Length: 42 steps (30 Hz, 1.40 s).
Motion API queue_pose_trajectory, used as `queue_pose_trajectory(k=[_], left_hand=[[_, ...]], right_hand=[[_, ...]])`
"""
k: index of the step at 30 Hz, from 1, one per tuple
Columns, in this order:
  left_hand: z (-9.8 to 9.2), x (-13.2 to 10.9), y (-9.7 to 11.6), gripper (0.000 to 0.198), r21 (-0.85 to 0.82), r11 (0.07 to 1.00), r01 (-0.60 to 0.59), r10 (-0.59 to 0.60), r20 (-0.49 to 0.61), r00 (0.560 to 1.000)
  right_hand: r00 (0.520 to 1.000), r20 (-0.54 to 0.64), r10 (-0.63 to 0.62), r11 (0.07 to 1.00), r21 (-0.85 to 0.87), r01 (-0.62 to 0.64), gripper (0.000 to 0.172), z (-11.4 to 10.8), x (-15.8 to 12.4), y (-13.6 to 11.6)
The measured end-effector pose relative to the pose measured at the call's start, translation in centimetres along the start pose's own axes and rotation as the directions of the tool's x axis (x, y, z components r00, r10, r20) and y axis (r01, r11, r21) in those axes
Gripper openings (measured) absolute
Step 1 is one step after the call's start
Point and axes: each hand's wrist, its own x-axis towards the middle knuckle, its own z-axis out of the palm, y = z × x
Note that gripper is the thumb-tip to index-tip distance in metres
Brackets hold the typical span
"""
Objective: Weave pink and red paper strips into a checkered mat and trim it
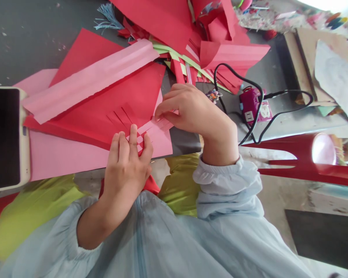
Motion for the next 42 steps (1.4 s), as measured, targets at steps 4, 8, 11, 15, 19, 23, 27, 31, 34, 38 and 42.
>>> queue_pose_trajectory(k=[4,8,11,15,19,23,27,31,34,38,42], left_hand=[[0.0,0.0,0.0,0.057,0.021,1.0,-0.012,0.012,-0.005,1.0],[0.3,-0.1,0.1,0.059,0.047,0.999,-0.001,0.003,-0.04,0.999],[0.5,-0.2,0.1,0.061,0.034,0.999,0.014,-0.012,-0.056,0.998],[0.4,-0.2,0.0,0.06,-0.011,1.0,0.017,-0.018,-0.048,0.999],[0.2,-0.1,-0.1,0.057,-0.016,1.0,0.025,-0.025,-0.039,0.999],[0.1,0.0,0.0,0.056,-0.018,1.0,0.025,-0.025,-0.032,0.999],[0.2,0.0,0.0,0.059,0.01,1.0,0.021,-0.021,-0.045,0.999],[0.3,0.0,-0.1,0.061,-0.005,1.0,0.03,-0.03,-0.05,0.998],[0.2,0.1,-0.1,0.061,0.03,0.999,0.02,-0.018,-0.048,0.999],[0.3,0.2,0.0,0.056,0.065,0.998,0.016,-0.012,-0.064,0.998],[0.7,0.1,0.0,0.059,-0.008,0.999,0.044,-0.044,-0.071,0.996]], right_hand=[[1.0,-0.018,-0.013,1.0,0.0,0.013,0.027,0.1,-0.2,0.1],[1.0,-0.006,-0.004,1.0,-0.006,0.004,0.028,0.1,-0.2,0.0],[1.0,0.026,0.014,1.0,-0.021,-0.014,0.029,-0.2,-0.2,-0.2],[0.998,0.046,0.031,0.999,-0.035,-0.03,0.031,-0.5,-0.3,-0.5],[0.998,0.049,0.033,0.999,-0.042,-0.031,0.031,-0.6,-0.4,-0.5],[0.998,0.047,0.036,0.998,-0.043,-0.034,0.032,-0.5,-0.4,-0.5],[0.999,0.029,0.02,0.999,-0.041,-0.018,0.031,-0.3,-0.5,-0.4],[1.0,0.021,0.013,0.999,-0.049,-0.012,0.029,-0.1,-0.6,-0.5],[1.0,0.008,0.027,0.998,-0.053,-0.026,0.025,0.0,-0.6,-0.8],[0.996,-0.011,0.088,0.993,-0.079,-0.089,0.021,-0.2,-0.3,-1.3],[0.996,0.03,0.084,0.996,-0.038,-0.083,0.016,-0.4,0.3,-1.8]])
